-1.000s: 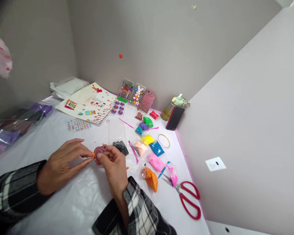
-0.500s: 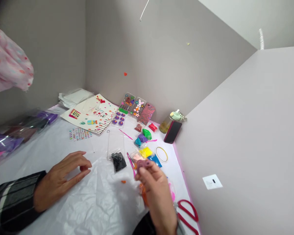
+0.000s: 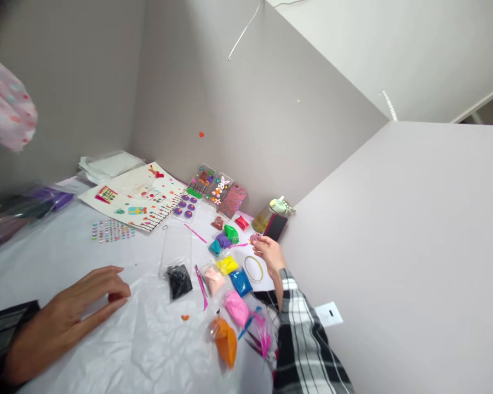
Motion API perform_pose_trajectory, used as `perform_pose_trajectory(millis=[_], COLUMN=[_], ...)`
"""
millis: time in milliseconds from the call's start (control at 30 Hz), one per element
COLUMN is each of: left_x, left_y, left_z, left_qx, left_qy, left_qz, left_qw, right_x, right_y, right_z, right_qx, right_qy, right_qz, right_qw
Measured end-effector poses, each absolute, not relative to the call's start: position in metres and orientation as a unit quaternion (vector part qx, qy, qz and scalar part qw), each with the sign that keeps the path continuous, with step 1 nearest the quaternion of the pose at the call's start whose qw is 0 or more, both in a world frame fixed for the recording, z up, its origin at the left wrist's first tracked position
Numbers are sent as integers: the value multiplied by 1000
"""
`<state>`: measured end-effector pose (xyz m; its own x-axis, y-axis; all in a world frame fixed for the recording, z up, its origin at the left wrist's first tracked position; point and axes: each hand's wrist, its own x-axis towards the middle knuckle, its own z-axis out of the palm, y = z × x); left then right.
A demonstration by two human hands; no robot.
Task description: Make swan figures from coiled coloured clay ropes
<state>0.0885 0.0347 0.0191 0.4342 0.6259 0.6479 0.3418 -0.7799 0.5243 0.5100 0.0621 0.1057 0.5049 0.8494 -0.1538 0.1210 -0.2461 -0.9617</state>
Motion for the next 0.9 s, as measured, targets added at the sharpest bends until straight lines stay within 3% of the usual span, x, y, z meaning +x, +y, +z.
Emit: perform_pose_trajectory(millis=[300, 667, 900], left_x=[89, 89, 89], left_y=[37, 32, 31], left_z=[16, 18, 16], left_qx=[843, 841, 835], left_qy=[269, 261, 260], left_qz=[430, 413, 411], left_qw=[180, 232, 256], right_x=[520, 502, 500], right_y=[122, 118, 127], right_z=[89, 82, 85], right_qx=[-750, -780, -817], right_qy=[-333, -382, -429], right_qz=[347, 333, 236], right_qw=[454, 367, 305])
